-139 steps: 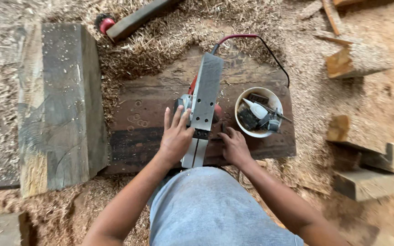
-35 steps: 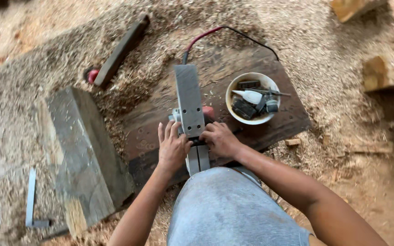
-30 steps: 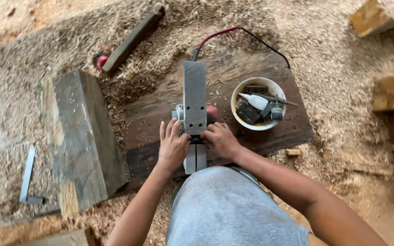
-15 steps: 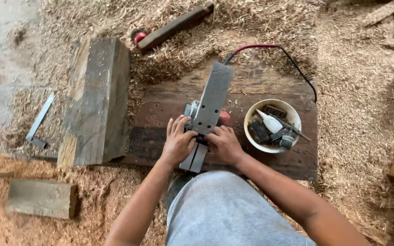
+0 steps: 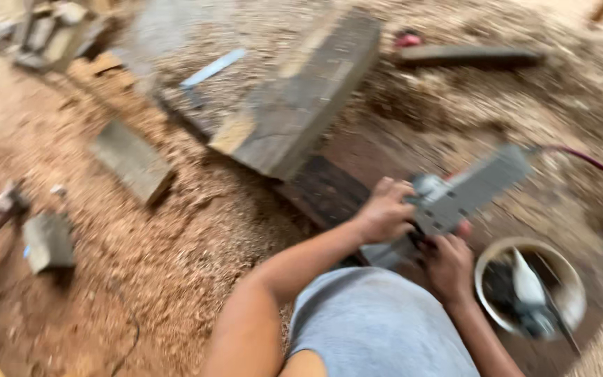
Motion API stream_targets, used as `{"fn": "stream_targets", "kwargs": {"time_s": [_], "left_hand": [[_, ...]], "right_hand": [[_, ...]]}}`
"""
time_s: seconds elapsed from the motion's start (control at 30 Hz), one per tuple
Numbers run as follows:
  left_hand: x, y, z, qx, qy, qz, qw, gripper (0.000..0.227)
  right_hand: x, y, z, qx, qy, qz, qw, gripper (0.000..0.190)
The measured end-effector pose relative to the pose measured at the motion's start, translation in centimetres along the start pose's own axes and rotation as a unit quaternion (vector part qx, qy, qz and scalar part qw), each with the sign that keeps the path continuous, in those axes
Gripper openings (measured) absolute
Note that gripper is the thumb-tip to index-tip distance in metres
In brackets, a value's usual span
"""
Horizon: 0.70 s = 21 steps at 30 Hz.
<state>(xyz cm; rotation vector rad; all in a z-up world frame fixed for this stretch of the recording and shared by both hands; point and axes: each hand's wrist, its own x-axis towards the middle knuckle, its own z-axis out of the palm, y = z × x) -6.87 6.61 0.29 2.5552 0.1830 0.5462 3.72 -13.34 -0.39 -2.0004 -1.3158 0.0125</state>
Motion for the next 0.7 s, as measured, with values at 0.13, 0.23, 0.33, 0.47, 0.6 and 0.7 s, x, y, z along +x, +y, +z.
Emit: {"fn": "stream_targets", "kwargs": {"time_s": [0.13, 0.23, 0.33, 0.47, 0.6, 0.7], "left_hand": [[0.4, -0.7, 1.6, 0.003, -0.018, -0.011, 1.000, 0.018], [1.1, -1.8, 2.4, 0.016, -0.042, -0.009, 0.999, 0.014], [0.8, -1.7, 3.5, 0.032, -0.057, -0.020, 0.998, 0.017], [1.0, -1.0, 3.0, -0.013, -0.010, 0.023, 1.000, 0.018], [0.7, -0.4, 1.4, -0.013, 0.043, 0.044, 0.998, 0.013], [0.5, -0.9, -0.2, -0.023, 0.074, 0.072, 0.994, 0.029]], "right_hand": [[-0.9, 1.6, 0.5, -0.033, -0.011, 0.023, 0.999, 0.019], [-1.1, 3.6, 1.4, -0.094, -0.015, 0.017, 0.995, 0.020], [-2.2, 5.4, 2.0, -0.062, -0.008, 0.000, 0.998, 0.018], [-1.8, 5.3, 2.1, -0.130, -0.038, 0.043, 0.990, 0.018], [-0.2, 3.0, 1.4, -0.071, -0.016, -0.049, 0.996, 0.017], [-0.1, 0.4, 2.3, -0.053, -0.028, 0.019, 0.998, 0.018]]}}
